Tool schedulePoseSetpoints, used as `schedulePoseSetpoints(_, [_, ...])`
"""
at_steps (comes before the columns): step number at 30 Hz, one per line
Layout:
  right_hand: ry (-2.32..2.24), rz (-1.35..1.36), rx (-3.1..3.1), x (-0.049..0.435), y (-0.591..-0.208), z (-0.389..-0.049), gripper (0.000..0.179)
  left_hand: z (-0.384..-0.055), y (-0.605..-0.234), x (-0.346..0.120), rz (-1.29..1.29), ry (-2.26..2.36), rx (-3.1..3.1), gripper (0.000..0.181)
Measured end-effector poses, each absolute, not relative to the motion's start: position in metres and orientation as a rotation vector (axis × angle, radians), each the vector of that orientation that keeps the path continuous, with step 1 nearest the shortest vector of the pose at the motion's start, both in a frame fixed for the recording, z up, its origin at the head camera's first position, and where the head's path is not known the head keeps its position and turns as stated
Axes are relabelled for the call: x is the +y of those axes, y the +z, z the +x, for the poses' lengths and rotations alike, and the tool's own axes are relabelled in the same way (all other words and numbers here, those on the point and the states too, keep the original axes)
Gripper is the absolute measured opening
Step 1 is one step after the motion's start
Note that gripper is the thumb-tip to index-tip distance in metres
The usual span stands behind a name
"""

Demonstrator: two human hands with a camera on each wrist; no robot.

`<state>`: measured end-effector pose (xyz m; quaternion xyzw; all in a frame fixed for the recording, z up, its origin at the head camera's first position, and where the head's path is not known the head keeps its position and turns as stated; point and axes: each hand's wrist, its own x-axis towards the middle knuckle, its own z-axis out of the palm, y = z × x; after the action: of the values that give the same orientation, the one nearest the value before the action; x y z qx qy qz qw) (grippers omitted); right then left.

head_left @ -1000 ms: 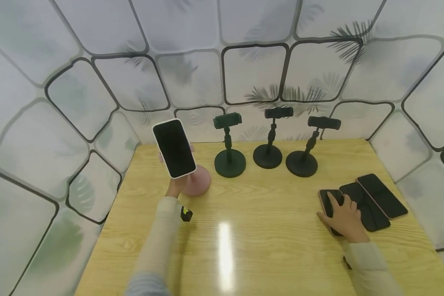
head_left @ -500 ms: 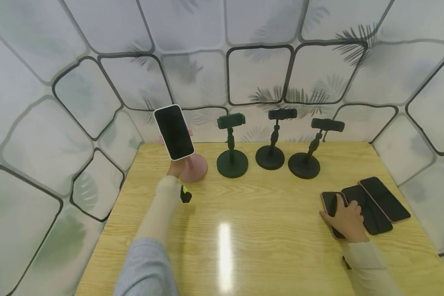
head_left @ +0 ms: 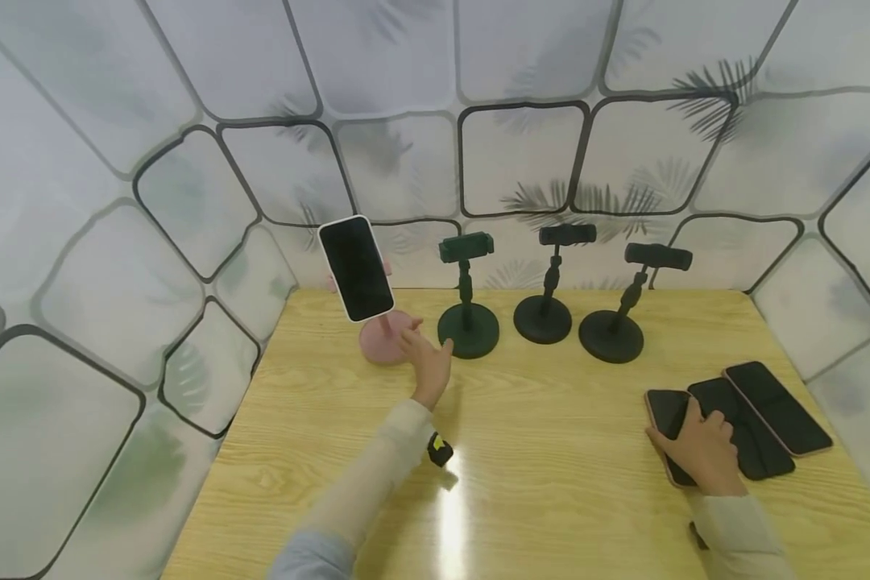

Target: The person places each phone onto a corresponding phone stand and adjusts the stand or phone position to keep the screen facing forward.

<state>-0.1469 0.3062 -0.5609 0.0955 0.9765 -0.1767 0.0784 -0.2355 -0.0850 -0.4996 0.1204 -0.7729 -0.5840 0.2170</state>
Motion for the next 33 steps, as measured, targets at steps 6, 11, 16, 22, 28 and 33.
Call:
schedulePoseSetpoints(6, [-0.508,0.276,2.945,0.309,-0.563,-0.147,0.103,-0.287,-0.492,-0.089,-0.135,-1.681,-2.454,0.061])
schedulePoseSetpoints(11, [-0.495,0.276,2.941,0.303,-0.568,-0.145,0.101,-0.323,-0.487,-0.104,-0.314,-1.710,-2.635,0.048])
schedulePoseSetpoints(16, [-0.481,0.267,2.928,0.295,-0.571,-0.143,0.101,-0.319,-0.478,-0.112,-0.441,-1.700,-2.678,0.027])
schedulePoseSetpoints(22, [-0.463,0.316,2.932,0.301,-0.570,-0.143,0.105,-0.320,-0.489,-0.105,-0.505,-1.721,-2.716,0.025])
schedulePoseSetpoints(28, [-0.500,0.335,2.953,0.308,-0.563,-0.144,0.100,-0.303,-0.491,-0.088,-0.613,-1.637,-2.765,0.025])
schedulePoseSetpoints(33, [-0.574,0.287,3.007,0.305,-0.560,-0.147,0.100,-0.268,-0.491,-0.074,-0.653,-1.575,-2.775,0.021])
